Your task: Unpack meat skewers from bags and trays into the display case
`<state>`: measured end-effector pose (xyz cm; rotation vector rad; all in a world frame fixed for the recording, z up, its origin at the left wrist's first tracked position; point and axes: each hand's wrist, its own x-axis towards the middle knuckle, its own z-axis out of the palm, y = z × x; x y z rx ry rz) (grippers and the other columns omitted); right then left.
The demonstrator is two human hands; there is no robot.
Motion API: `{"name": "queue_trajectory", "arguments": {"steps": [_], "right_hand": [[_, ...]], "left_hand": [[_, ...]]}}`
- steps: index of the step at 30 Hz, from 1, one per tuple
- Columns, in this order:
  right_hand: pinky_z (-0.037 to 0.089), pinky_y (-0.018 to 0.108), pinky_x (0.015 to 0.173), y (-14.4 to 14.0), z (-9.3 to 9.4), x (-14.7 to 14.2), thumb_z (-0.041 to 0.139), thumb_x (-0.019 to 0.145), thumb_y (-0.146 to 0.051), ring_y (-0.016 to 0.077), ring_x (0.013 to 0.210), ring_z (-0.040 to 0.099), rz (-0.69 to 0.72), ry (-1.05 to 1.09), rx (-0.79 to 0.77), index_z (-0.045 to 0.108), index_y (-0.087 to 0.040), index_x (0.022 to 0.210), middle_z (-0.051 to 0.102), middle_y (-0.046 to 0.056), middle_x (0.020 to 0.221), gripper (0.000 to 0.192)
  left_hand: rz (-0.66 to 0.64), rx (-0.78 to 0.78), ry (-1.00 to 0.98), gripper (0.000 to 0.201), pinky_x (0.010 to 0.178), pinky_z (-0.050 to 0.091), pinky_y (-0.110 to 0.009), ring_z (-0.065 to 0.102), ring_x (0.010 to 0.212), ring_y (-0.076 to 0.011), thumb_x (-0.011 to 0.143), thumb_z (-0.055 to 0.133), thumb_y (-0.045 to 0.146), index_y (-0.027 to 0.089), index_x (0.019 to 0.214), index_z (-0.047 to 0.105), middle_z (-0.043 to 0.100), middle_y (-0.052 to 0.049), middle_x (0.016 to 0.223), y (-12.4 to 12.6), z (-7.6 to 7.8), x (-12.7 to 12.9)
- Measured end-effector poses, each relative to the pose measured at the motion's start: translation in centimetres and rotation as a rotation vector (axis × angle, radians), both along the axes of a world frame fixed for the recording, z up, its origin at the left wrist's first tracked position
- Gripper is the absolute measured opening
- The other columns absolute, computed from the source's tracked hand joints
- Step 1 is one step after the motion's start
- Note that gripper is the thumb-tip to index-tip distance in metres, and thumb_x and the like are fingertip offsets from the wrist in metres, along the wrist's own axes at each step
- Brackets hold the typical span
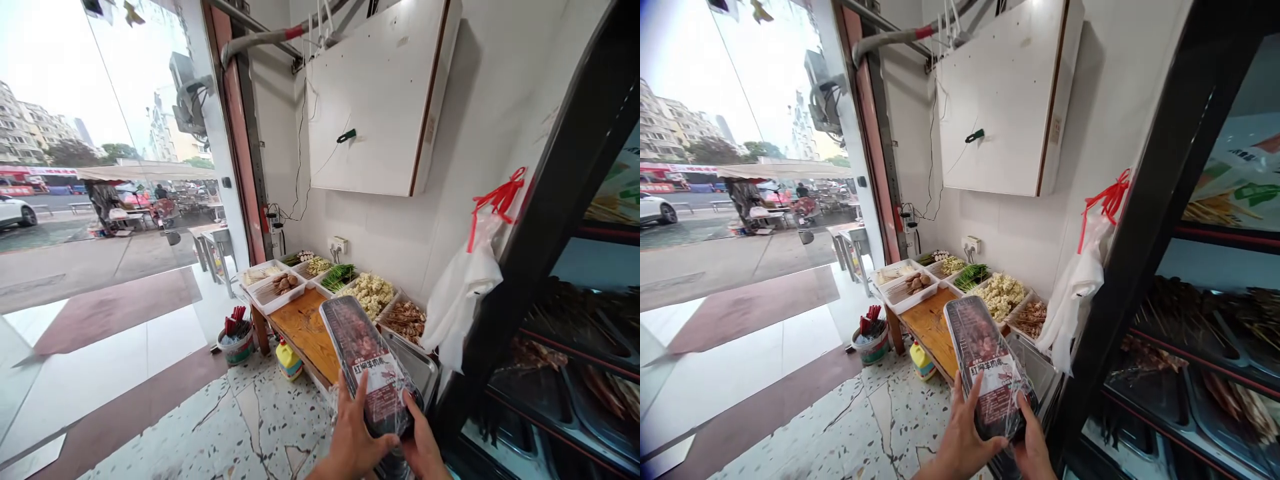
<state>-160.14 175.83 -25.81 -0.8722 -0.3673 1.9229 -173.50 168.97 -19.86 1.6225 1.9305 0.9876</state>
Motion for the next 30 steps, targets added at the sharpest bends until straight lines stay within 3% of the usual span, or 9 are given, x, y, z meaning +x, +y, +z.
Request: {"name": "queue_trajectory", "arguments": {"steps": [2,4,7,10,12,16,20,25,30], "right_hand": [[0.057,0.030,0.065,0.2,-0.3,-0.2,0.074,0.062,-0.043,0.0223,0.085,0.067,-0.046,-0.027,-0.008,0.063,-0.018,0.100,0.071,0.006,0.095,0.047],[0.057,0.029,0.067,0.2,-0.4,-0.4,0.076,0.060,-0.041,0.0208,0.083,0.068,-0.092,-0.058,-0.021,0.064,-0.017,0.097,0.072,0.005,0.091,0.045],[0.056,0.027,0.068,-0.2,-0.5,-0.7,0.076,0.059,-0.039,0.0187,0.079,0.068,-0.138,-0.059,-0.024,0.065,-0.016,0.092,0.072,0.004,0.088,0.041],[0.056,0.027,0.068,-0.6,-1.0,-0.8,0.075,0.061,-0.039,0.0177,0.077,0.067,-0.176,-0.017,-0.024,0.066,-0.016,0.088,0.072,0.004,0.085,0.037],[0.055,0.027,0.065,-0.7,-1.5,-0.7,0.075,0.061,-0.039,0.0172,0.073,0.066,-0.192,-0.003,-0.033,0.066,-0.015,0.087,0.072,0.004,0.082,0.037],[0.051,0.025,0.054,-0.8,-2.5,-0.2,0.076,0.059,-0.040,0.0148,0.060,0.063,-0.247,-0.058,-0.068,0.064,-0.014,0.083,0.069,0.002,0.071,0.037],[0.053,0.026,0.059,-0.6,-3.2,0.3,0.077,0.057,-0.039,0.0155,0.064,0.065,-0.296,-0.079,-0.070,0.064,-0.015,0.084,0.070,0.000,0.072,0.038],[0.054,0.030,0.069,-0.2,-2.8,1.4,0.077,0.057,-0.037,0.0188,0.077,0.067,-0.296,-0.087,-0.088,0.065,-0.017,0.094,0.073,0.000,0.083,0.043],[0.055,0.032,0.075,-0.4,-1.1,3.9,0.080,0.056,-0.031,0.0201,0.081,0.067,-0.270,-0.064,-0.095,0.065,-0.015,0.092,0.073,0.001,0.082,0.041]], "left_hand": [[0.024,0.007,0.140,0.097,0.110,0.014,-0.053,-0.006,0.136,-0.0384,0.050,0.080,0.038,0.026,0.137,0.039,-0.006,-0.013,0.152,-0.5,-0.4,1.0],[0.013,0.125,0.259,0.079,0.108,0.009,-0.058,0.000,0.137,-0.0383,0.055,0.078,0.034,0.031,0.129,0.049,0.003,-0.011,0.152,-0.3,-0.6,1.8],[-0.068,0.279,0.318,0.045,0.108,0.014,-0.057,0.027,0.131,-0.0333,0.067,0.071,0.033,0.032,0.111,0.062,0.037,-0.009,0.141,0.3,-0.8,2.8],[-0.098,0.283,0.260,0.017,0.099,0.031,-0.048,0.050,0.107,-0.0261,0.074,0.065,0.027,0.029,0.091,0.066,0.062,-0.003,0.107,0.8,-1.5,3.7],[-0.084,0.266,0.233,0.013,0.091,0.036,-0.045,0.053,0.096,-0.0248,0.074,0.065,0.023,0.026,0.086,0.065,0.063,-0.002,0.094,0.9,-2.2,4.1],[-0.050,0.267,0.311,0.006,0.083,0.036,-0.042,0.052,0.091,-0.0244,0.079,0.057,0.018,0.020,0.082,0.061,0.061,-0.004,0.089,0.9,-3.5,4.6],[-0.027,0.281,0.438,0.020,0.078,0.036,-0.038,0.052,0.083,-0.0216,0.088,0.039,0.015,0.018,0.080,0.058,0.059,-0.005,0.082,1.4,-4.4,4.4],[0.060,0.225,0.512,0.029,0.079,0.036,-0.036,0.053,0.077,-0.0218,0.091,0.028,0.013,0.016,0.081,0.055,0.058,-0.007,0.076,4.1,-4.3,0.9],[0.312,0.051,0.259,0.023,0.064,0.034,-0.032,0.052,0.064,-0.0215,0.092,0.032,0.027,0.018,0.082,0.051,0.052,-0.005,0.064,9.0,-1.3,-6.6]]}}
